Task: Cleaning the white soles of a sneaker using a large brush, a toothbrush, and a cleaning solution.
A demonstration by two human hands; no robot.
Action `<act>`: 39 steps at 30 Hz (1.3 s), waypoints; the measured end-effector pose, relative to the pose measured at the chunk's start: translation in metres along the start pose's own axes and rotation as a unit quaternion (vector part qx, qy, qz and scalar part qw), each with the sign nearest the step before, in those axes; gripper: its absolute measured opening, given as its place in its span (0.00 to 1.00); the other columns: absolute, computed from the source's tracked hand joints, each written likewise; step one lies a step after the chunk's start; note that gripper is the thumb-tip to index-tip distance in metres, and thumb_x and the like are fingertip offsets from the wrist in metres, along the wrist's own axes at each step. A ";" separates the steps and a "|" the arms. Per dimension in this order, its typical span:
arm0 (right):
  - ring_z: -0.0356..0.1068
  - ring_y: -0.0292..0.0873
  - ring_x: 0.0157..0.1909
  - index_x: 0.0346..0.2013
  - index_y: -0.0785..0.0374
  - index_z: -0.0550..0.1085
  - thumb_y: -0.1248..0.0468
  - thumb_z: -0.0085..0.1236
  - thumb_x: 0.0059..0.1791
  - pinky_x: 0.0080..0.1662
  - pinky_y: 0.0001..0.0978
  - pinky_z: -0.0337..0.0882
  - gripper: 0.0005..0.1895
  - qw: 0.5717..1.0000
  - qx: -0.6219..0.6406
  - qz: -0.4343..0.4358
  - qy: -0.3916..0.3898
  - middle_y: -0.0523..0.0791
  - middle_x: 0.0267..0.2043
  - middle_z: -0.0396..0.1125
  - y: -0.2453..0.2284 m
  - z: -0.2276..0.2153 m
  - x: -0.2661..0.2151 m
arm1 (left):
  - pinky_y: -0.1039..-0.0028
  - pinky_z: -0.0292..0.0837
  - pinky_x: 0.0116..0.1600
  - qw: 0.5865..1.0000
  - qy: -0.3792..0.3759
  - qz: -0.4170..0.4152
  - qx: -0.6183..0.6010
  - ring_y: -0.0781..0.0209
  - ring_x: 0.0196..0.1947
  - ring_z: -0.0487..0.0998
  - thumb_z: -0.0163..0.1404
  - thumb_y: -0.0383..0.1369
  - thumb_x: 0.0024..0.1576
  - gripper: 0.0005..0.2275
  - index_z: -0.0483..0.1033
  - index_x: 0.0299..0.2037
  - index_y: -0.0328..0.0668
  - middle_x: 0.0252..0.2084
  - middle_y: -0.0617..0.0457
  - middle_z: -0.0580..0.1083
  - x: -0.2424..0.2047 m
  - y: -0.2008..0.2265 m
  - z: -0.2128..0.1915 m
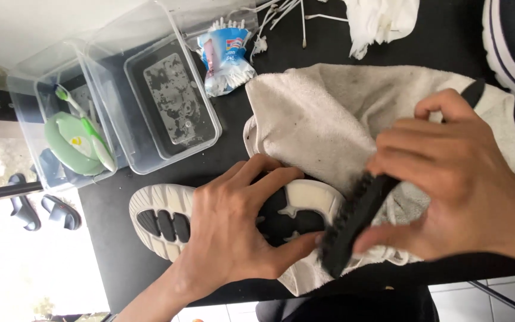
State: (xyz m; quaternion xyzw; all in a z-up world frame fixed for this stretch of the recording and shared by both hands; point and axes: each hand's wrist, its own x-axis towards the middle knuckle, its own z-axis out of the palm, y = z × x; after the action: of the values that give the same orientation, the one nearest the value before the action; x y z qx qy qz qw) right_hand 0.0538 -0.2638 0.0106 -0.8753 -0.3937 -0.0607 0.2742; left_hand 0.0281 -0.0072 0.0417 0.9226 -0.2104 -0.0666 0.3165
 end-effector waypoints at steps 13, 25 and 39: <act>0.54 0.39 0.17 0.15 0.51 0.62 0.16 0.32 0.47 0.23 0.35 0.55 0.44 0.982 -0.078 -0.153 0.073 0.37 0.16 0.54 -0.001 0.012 0.004 | 0.65 0.67 0.30 0.997 0.010 0.068 0.040 0.51 0.35 0.78 0.34 0.43 0.66 0.20 0.76 0.48 0.38 0.43 0.49 0.75 -0.001 -0.003 0.007; 0.50 0.38 0.19 0.19 0.49 0.62 0.15 0.43 0.52 0.26 0.35 0.55 0.44 0.963 -0.063 -0.249 0.078 0.37 0.18 0.55 0.057 0.017 -0.014 | 0.65 0.69 0.31 0.997 -0.011 0.047 0.053 0.51 0.37 0.79 0.38 0.43 0.65 0.18 0.77 0.48 0.40 0.44 0.50 0.75 0.001 -0.004 0.007; 0.53 0.38 0.18 0.18 0.55 0.62 0.39 0.35 0.66 0.22 0.27 0.48 0.37 0.906 -0.142 -0.391 0.084 0.42 0.18 0.55 0.026 0.027 -0.006 | 0.66 0.67 0.28 0.998 0.003 0.051 0.049 0.52 0.33 0.78 0.37 0.42 0.65 0.18 0.77 0.47 0.40 0.42 0.50 0.75 0.007 -0.003 0.003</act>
State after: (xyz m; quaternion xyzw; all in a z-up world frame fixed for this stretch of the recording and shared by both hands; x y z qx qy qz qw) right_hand 0.0655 -0.2673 -0.0248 -0.6726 -0.6672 -0.2910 0.1334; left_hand 0.0351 -0.0099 0.0371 0.9252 -0.2589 -0.0371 0.2748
